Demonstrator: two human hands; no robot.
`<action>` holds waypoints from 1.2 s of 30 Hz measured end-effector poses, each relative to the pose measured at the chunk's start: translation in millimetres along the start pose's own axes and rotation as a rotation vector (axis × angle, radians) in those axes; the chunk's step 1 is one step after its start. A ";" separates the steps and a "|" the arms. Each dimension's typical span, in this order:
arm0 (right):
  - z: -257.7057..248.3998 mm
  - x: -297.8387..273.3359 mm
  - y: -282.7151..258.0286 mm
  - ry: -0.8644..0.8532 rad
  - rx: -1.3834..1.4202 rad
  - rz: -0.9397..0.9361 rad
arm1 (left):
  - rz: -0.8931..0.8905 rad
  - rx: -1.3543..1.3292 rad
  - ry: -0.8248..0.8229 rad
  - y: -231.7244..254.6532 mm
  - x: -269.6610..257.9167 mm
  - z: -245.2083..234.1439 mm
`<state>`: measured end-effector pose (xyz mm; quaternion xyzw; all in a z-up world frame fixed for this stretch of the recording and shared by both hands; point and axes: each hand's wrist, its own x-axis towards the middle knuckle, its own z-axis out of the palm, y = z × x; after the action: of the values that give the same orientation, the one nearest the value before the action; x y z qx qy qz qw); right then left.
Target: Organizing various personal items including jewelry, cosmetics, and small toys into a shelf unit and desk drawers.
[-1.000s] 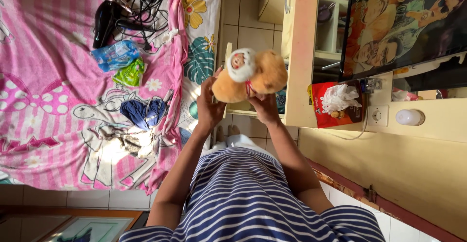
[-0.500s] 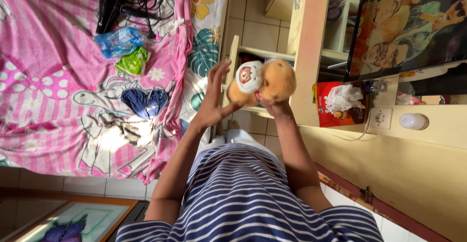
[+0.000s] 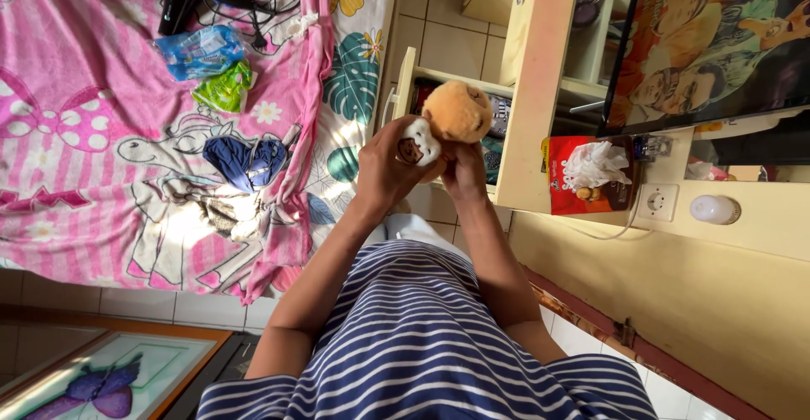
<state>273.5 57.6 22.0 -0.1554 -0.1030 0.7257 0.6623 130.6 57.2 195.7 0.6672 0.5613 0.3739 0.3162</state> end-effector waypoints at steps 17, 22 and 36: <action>43.3 -4.1 -17.5 0.021 0.255 0.289 | 0.087 0.111 -0.107 0.9 1.2 -17.1; 13.2 10.7 2.2 0.208 -0.196 0.321 | -0.134 0.063 -0.038 -65.9 -12.8 -10.7; -116.2 -22.9 94.8 0.206 -1.266 0.392 | -0.784 0.070 0.512 -278.9 -103.9 -53.0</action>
<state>229.2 18.6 -117.8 -0.5981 -0.4149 0.6137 0.3060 -66.9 2.3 -26.5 0.3014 0.8433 0.3597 0.2619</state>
